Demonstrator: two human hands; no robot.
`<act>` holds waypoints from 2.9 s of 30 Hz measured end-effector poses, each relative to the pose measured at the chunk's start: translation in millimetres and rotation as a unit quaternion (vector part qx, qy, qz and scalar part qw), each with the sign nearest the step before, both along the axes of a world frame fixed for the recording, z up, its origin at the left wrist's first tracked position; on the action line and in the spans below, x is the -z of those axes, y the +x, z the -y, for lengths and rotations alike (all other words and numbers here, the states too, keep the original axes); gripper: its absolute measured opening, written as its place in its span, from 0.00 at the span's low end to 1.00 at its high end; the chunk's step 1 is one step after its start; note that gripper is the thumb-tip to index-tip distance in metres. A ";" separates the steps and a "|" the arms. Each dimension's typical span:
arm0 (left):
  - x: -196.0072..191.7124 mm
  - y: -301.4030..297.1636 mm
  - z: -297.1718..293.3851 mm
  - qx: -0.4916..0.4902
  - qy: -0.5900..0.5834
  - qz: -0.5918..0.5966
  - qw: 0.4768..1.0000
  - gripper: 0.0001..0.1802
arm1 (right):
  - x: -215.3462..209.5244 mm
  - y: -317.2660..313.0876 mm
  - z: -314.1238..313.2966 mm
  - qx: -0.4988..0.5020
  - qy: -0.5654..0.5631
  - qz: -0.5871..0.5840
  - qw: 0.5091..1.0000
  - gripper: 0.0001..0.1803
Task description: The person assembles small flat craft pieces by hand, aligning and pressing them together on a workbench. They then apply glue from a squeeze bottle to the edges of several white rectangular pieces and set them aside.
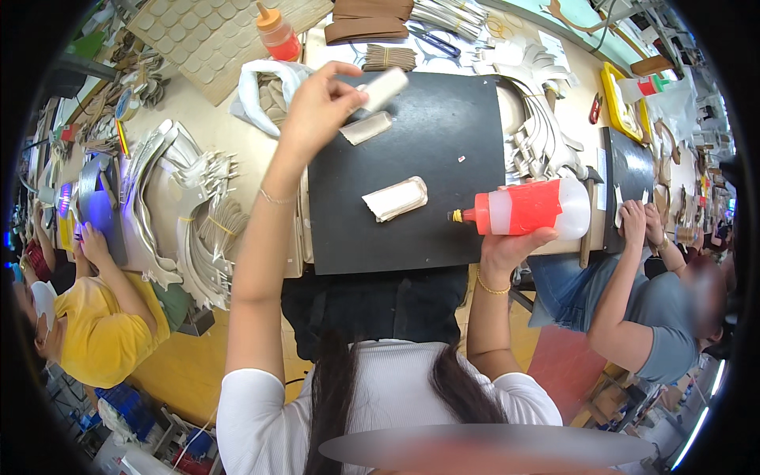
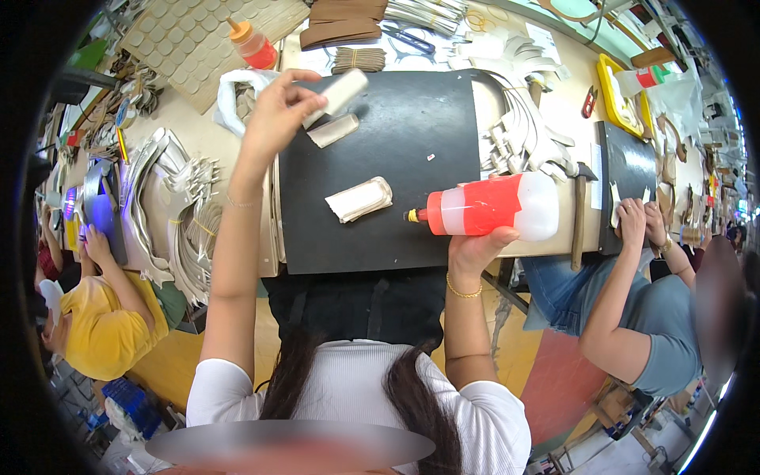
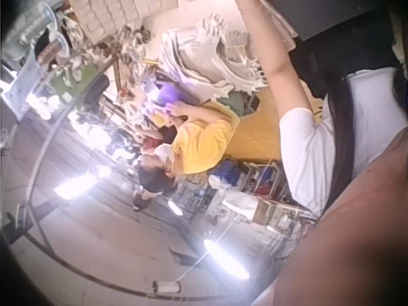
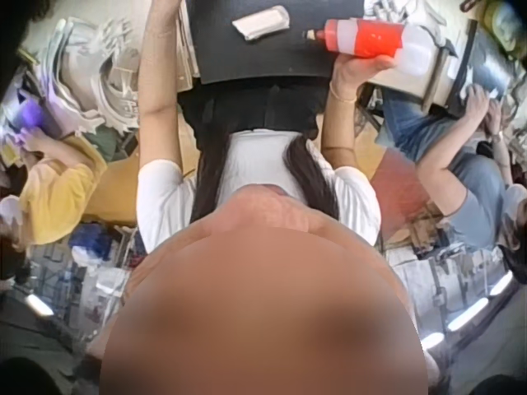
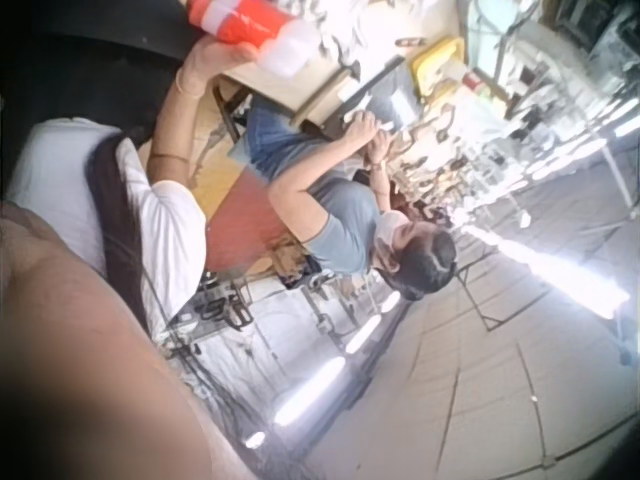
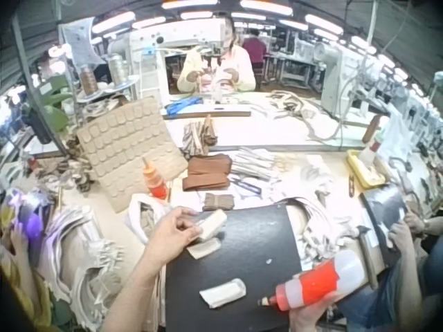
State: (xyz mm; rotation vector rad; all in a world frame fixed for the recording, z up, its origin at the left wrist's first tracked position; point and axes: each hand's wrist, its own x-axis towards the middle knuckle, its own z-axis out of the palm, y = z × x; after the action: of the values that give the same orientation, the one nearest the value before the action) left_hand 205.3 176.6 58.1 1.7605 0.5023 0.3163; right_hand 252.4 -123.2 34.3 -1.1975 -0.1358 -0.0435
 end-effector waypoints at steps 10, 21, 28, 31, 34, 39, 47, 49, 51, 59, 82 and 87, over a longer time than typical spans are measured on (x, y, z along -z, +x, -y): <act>15.9 -29.5 -20.3 -0.053 -0.160 -0.042 0.985 0.28 | 13.0 13.7 -0.7 -0.015 0.016 -0.006 1.000 0.51; 26.2 2.9 -51.6 -0.066 -0.034 0.001 0.997 0.30 | 5.5 13.2 1.5 -0.009 0.012 -0.029 0.999 0.56; 23.3 -7.8 -60.0 -0.013 -0.024 -0.031 0.999 0.27 | 9.7 12.7 0.4 -0.033 0.019 -0.024 0.999 0.52; 27.0 -5.8 -59.5 0.008 0.023 -0.068 0.997 0.23 | 12.2 12.2 -1.1 -0.037 0.017 -0.019 0.999 0.51; 28.9 -2.6 -53.4 -0.022 0.160 -0.088 0.983 0.21 | 12.7 10.8 -1.9 -0.036 0.014 -0.020 0.999 0.51; 26.5 -2.3 -40.9 -0.045 0.334 -0.062 0.939 0.19 | 11.0 10.6 -0.5 -0.038 0.008 -0.020 0.999 0.51; 26.3 -10.2 -27.6 -0.077 0.244 -0.069 0.964 0.15 | 12.1 12.2 0.4 -0.038 0.010 -0.022 0.999 0.51; 24.5 -13.3 -24.6 -0.088 0.231 -0.058 0.967 0.16 | 11.6 12.1 1.2 -0.041 0.004 -0.022 0.999 0.51; 21.9 -18.1 -19.2 -0.088 0.234 -0.045 0.967 0.17 | 11.0 12.2 1.6 -0.040 0.002 -0.022 0.999 0.51; 34.2 -34.6 22.1 -0.014 0.436 0.013 0.900 0.30 | 11.7 12.5 -3.7 -0.024 0.015 -0.031 0.999 0.51; 3.2 -104.8 117.0 0.064 0.420 0.086 0.901 0.17 | -1.0 42.2 -52.1 -0.138 -0.080 0.099 0.982 0.31; 0.9 -113.3 153.5 0.111 0.420 0.031 0.900 0.22 | -14.7 45.9 -67.6 -0.184 -0.132 0.136 0.964 0.29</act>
State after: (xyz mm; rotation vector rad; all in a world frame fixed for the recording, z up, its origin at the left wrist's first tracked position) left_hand 91.9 23.1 57.2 2.6103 0.0939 0.4666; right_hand 298.3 -55.6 49.0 -1.4122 -0.6198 0.1404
